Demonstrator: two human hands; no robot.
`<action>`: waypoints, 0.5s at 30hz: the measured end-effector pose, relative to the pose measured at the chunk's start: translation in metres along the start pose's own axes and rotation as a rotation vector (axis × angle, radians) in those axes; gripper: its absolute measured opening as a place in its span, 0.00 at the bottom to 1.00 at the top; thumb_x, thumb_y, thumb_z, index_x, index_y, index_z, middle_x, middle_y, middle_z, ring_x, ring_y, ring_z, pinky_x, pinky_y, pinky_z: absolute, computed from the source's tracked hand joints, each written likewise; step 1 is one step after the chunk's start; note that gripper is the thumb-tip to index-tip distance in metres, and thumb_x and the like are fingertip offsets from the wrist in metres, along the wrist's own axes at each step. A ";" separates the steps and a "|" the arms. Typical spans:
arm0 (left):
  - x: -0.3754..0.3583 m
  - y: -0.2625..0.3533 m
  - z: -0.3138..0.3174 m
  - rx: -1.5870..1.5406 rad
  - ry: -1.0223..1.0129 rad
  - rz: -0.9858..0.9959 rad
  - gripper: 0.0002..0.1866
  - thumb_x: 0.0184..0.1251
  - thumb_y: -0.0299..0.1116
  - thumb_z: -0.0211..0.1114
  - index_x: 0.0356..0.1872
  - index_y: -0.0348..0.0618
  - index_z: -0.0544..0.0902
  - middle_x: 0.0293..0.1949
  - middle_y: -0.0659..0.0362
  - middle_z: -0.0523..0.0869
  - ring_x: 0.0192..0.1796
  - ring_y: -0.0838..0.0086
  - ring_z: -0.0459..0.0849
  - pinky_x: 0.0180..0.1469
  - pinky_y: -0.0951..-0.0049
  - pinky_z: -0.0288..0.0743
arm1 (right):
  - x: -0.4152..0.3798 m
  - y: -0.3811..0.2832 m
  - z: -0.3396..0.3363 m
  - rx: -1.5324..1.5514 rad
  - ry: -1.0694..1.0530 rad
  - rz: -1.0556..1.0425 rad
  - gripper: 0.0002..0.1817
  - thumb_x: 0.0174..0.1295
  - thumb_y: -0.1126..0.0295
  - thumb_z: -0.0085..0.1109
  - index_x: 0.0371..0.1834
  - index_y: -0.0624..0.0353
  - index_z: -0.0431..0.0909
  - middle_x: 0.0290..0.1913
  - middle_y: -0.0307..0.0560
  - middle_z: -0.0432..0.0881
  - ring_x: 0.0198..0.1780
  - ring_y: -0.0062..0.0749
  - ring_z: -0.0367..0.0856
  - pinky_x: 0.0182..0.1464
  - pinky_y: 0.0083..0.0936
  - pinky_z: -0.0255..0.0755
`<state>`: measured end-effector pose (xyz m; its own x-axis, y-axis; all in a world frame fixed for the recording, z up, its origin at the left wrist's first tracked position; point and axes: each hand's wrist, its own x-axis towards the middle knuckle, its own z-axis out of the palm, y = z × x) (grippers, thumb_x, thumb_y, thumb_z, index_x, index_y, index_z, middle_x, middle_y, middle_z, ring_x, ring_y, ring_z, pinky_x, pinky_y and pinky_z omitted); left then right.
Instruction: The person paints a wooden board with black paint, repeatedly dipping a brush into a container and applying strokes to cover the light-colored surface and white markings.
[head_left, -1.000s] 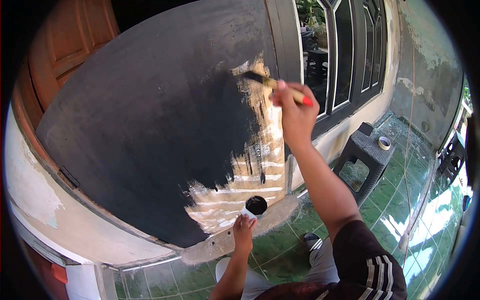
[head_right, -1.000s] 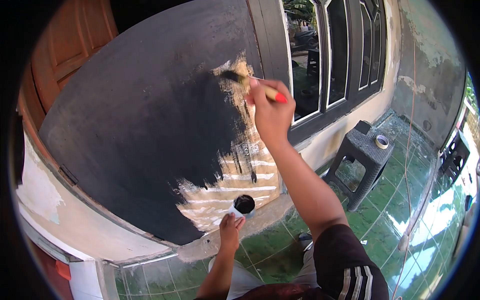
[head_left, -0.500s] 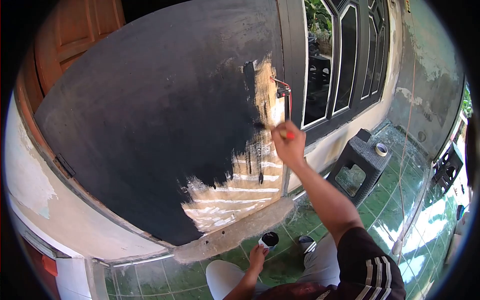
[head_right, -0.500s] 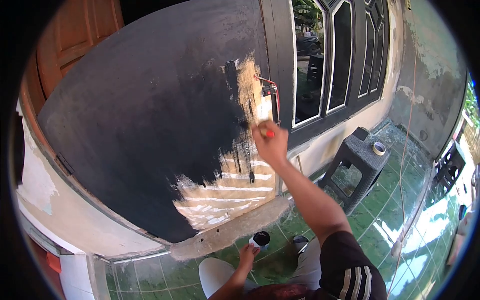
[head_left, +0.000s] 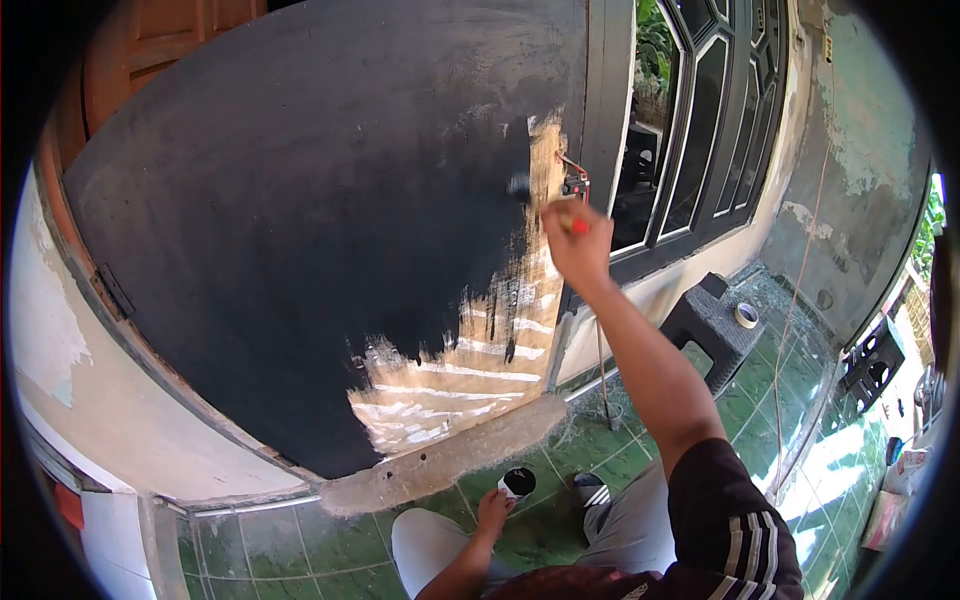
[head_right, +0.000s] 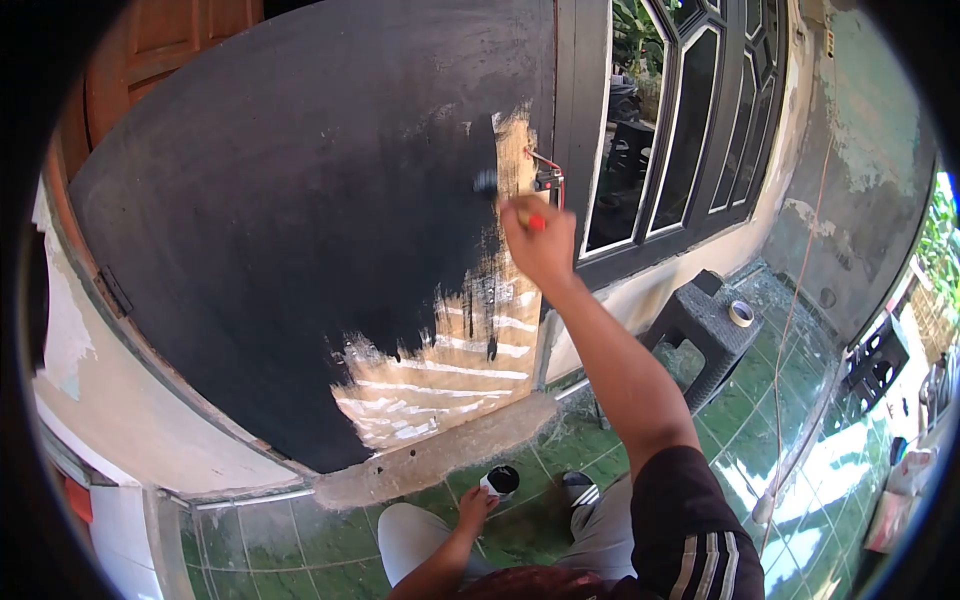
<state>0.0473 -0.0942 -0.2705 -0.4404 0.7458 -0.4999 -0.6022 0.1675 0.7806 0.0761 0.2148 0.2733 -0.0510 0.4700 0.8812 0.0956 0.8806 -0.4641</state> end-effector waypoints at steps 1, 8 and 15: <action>-0.002 0.002 0.001 -0.012 -0.002 -0.008 0.19 0.85 0.38 0.60 0.62 0.30 0.80 0.50 0.53 0.87 0.48 0.69 0.89 0.54 0.69 0.88 | -0.013 0.005 -0.005 0.029 -0.036 0.069 0.10 0.68 0.67 0.73 0.36 0.64 0.90 0.26 0.51 0.89 0.26 0.23 0.86 0.34 0.25 0.79; -0.005 -0.003 0.008 -0.003 -0.084 0.000 0.18 0.84 0.38 0.60 0.59 0.30 0.80 0.51 0.52 0.87 0.50 0.67 0.89 0.57 0.64 0.88 | 0.072 -0.069 -0.009 0.292 0.143 0.042 0.10 0.70 0.67 0.73 0.38 0.65 0.89 0.25 0.48 0.88 0.27 0.19 0.83 0.32 0.23 0.76; -0.005 0.003 0.007 0.033 -0.069 0.025 0.18 0.84 0.38 0.61 0.59 0.29 0.79 0.51 0.51 0.87 0.50 0.66 0.89 0.59 0.63 0.88 | 0.007 -0.005 0.015 0.000 -0.035 0.062 0.13 0.69 0.60 0.72 0.38 0.61 0.90 0.25 0.56 0.87 0.29 0.44 0.92 0.36 0.30 0.80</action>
<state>0.0523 -0.0928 -0.2628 -0.4078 0.7924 -0.4537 -0.5689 0.1681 0.8050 0.0602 0.2146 0.2802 -0.0793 0.5253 0.8472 0.0998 0.8498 -0.5176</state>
